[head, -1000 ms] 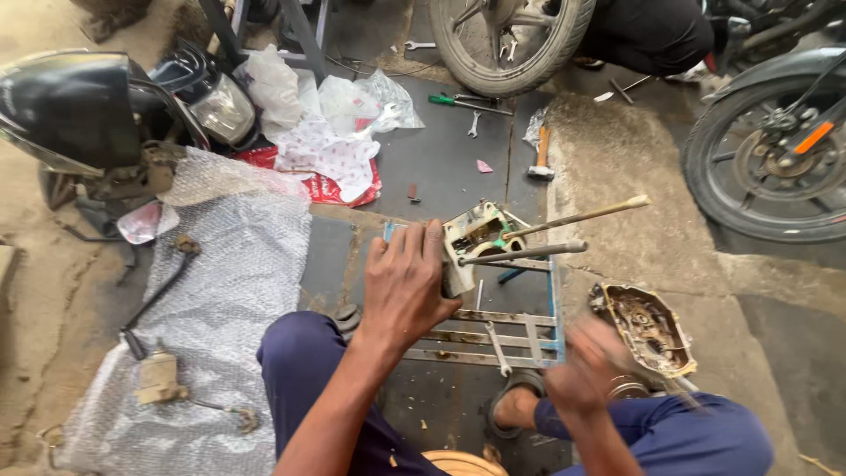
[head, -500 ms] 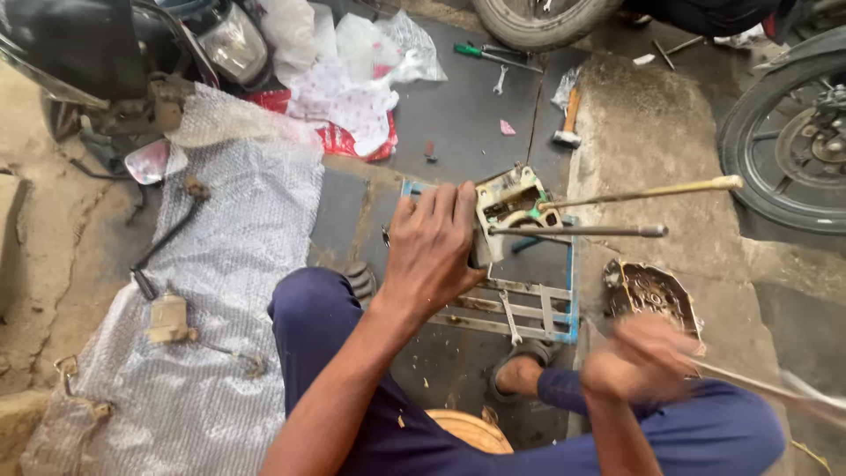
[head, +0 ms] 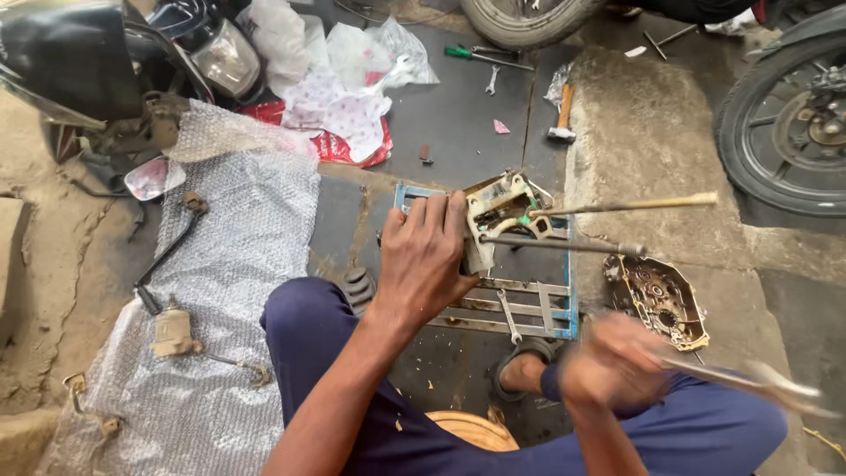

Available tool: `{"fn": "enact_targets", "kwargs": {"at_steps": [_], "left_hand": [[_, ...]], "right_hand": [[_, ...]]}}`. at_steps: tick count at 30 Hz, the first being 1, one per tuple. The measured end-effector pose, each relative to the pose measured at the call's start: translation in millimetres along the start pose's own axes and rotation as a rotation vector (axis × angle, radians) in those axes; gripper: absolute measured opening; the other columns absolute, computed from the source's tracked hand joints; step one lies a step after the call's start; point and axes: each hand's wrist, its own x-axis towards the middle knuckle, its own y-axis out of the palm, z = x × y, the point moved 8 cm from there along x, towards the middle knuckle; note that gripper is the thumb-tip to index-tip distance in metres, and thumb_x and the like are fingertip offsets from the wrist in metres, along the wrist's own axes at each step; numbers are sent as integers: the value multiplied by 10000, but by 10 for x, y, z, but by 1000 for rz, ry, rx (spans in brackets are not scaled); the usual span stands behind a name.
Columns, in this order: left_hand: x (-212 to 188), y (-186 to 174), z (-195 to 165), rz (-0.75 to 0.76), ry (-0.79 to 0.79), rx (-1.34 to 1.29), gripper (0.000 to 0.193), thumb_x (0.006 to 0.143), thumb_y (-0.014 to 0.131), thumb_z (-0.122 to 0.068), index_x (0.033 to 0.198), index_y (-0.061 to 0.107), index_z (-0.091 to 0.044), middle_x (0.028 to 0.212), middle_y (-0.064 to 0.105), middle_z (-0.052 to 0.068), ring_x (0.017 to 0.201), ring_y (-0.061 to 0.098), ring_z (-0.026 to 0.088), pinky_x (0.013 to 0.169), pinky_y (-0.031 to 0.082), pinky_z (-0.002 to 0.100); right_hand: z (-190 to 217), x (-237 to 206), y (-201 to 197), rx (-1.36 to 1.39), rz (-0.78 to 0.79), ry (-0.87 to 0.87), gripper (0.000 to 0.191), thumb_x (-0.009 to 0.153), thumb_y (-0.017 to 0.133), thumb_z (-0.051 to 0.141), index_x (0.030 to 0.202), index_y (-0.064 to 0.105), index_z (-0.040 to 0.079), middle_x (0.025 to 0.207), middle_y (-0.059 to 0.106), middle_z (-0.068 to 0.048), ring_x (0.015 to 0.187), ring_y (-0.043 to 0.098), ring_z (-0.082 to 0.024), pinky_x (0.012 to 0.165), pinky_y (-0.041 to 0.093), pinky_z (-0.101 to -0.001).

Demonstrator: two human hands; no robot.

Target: The person sits on the ground and uses a wrench and a hammer to work on a metal engine casing. They repeatedly tap the wrench with the hammer to adjust or loosen components within the casing.

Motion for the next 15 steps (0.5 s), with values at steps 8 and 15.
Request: {"fn": "enact_targets", "kwargs": {"at_steps": [8, 15], "left_hand": [[50, -34, -25, 12, 14, 30, 1064, 448, 981, -372, 1331, 516, -2, 1052, 589, 101, 975, 574, 264, 811, 414, 427], [4, -48, -55, 0, -1, 18, 1022, 466, 971, -368, 1307, 524, 2, 1038, 586, 111, 952, 577, 279, 799, 411, 434]], "right_hand": [[539, -69, 178, -453, 60, -681, 403, 1129, 457, 335, 997, 542, -36, 830, 574, -222, 727, 560, -347, 660, 447, -438], [44, 3, 119, -228, 94, 142, 288, 1049, 554, 250, 883, 606, 21, 696, 586, -145, 505, 452, -239, 479, 318, -369]]}}
